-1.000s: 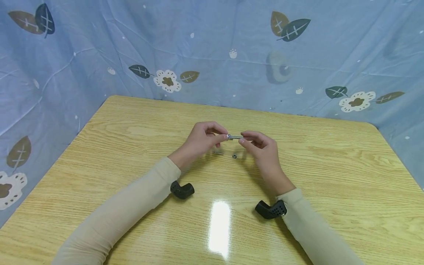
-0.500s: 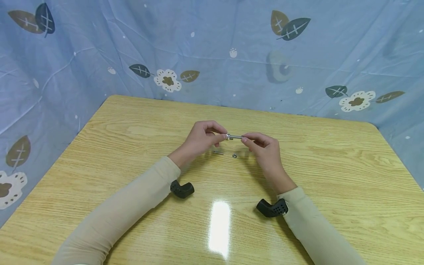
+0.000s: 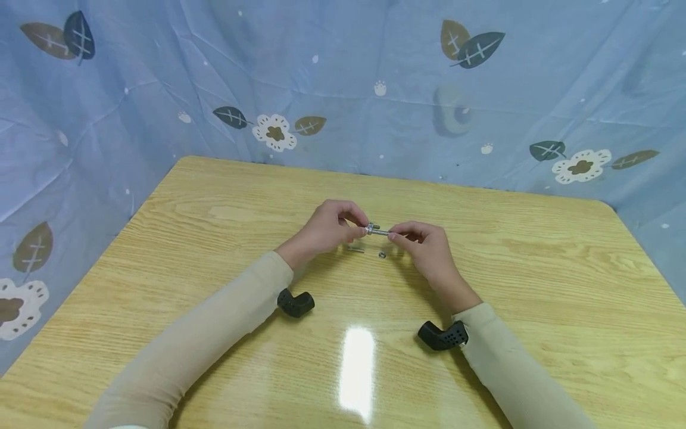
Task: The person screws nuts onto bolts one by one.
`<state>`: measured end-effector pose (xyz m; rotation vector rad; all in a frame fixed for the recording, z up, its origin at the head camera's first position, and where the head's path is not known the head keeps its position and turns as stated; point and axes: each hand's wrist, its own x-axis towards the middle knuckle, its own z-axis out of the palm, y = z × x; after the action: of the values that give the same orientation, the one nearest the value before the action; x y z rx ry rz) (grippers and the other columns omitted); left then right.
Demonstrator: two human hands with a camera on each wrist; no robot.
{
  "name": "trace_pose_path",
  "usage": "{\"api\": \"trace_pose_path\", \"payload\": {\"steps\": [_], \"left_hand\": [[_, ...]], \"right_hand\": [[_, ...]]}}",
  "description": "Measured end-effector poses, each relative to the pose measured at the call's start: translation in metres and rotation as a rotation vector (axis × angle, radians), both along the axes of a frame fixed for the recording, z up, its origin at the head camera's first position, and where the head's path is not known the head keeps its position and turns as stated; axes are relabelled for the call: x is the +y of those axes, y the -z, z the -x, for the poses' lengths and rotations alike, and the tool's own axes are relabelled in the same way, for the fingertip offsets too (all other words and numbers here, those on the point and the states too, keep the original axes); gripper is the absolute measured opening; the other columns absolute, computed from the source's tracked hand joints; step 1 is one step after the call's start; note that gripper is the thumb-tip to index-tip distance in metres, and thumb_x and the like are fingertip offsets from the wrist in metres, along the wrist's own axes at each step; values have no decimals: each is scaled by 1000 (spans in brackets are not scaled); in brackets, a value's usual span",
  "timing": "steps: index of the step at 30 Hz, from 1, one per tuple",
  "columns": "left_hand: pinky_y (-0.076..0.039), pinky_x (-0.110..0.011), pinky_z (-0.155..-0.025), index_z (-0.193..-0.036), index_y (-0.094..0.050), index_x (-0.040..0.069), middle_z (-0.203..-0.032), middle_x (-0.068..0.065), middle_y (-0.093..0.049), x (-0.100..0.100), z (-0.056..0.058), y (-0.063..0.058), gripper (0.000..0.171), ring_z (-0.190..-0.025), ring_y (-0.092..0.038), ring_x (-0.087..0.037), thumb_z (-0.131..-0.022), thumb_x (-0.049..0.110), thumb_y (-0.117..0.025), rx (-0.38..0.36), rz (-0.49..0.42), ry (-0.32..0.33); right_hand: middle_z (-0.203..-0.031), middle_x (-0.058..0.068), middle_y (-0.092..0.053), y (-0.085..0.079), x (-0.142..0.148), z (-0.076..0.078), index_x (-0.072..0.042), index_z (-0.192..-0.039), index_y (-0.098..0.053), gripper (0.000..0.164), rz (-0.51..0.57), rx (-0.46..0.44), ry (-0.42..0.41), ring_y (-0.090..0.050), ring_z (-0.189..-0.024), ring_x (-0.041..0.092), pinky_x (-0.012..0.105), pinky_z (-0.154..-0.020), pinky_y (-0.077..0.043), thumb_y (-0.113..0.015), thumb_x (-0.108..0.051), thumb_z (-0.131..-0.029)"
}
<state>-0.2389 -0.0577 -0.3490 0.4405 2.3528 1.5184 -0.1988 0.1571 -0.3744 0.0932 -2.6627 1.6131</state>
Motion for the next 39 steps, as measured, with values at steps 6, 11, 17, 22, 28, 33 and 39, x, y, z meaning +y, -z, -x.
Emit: {"api": "trace_pose_path", "payload": {"steps": [6, 11, 17, 22, 28, 33, 39], "left_hand": [[-49, -29, -64, -91, -69, 18, -95, 2, -68, 2, 6, 0, 8, -75, -59, -20, -87, 12, -72, 92, 150, 56], [-48, -30, -72, -91, -68, 16, -93, 2, -68, 5, 11, -2, 8, -84, -60, -17, -87, 11, -72, 132, 234, 106], [-47, -35, -89, -86, -67, 14, -91, 2, -70, 7, 12, -5, 7, -93, -62, -16, -87, 9, -71, 149, 323, 145], [-47, -35, -90, -90, -67, 12, -92, 1, -69, 7, 13, -6, 4, -93, -62, -16, -88, 10, -70, 152, 379, 166], [-48, -34, -90, -93, -69, 11, -93, 1, -70, 7, 17, -3, 5, -93, -63, -15, -88, 10, -70, 166, 406, 186], [-48, -33, -88, -95, -68, 9, -93, 0, -70, 6, 20, -1, 7, -91, -62, -16, -89, 9, -69, 145, 403, 200], [-47, -33, -87, -95, -68, 9, -92, 0, -69, 6, 22, -1, 7, -90, -61, -16, -89, 9, -69, 131, 408, 202]], "right_hand": [[-95, 10, -69, -2, 3, 6, -10, -102, -74, 19, -62, -7, -65, -57, -74, 19, 25, -60, -46, -68, -24, -91], [-96, 11, -71, -2, 4, 11, -9, -100, -74, 15, -106, -20, -100, -59, -74, 22, 27, -60, -49, -67, -19, -92], [-96, 12, -71, 1, 4, 17, -7, -97, -75, 13, -155, -6, -150, -57, -71, 18, 26, -61, -46, -68, -17, -91], [-94, 12, -71, 4, 2, 20, -6, -98, -74, 14, -191, 5, -181, -59, -72, 17, 28, -65, -48, -68, -16, -91], [-90, 11, -71, 3, -1, 22, -6, -97, -74, 13, -227, 2, -174, -59, -72, 17, 29, -64, -47, -68, -16, -91], [-89, 10, -70, 1, -3, 23, -6, -96, -74, 13, -246, -30, -171, -59, -72, 17, 29, -65, -46, -67, -16, -92], [-88, 9, -69, -1, -5, 24, -7, -97, -74, 13, -264, -56, -167, -58, -72, 16, 29, -64, -45, -67, -17, -92]]}}
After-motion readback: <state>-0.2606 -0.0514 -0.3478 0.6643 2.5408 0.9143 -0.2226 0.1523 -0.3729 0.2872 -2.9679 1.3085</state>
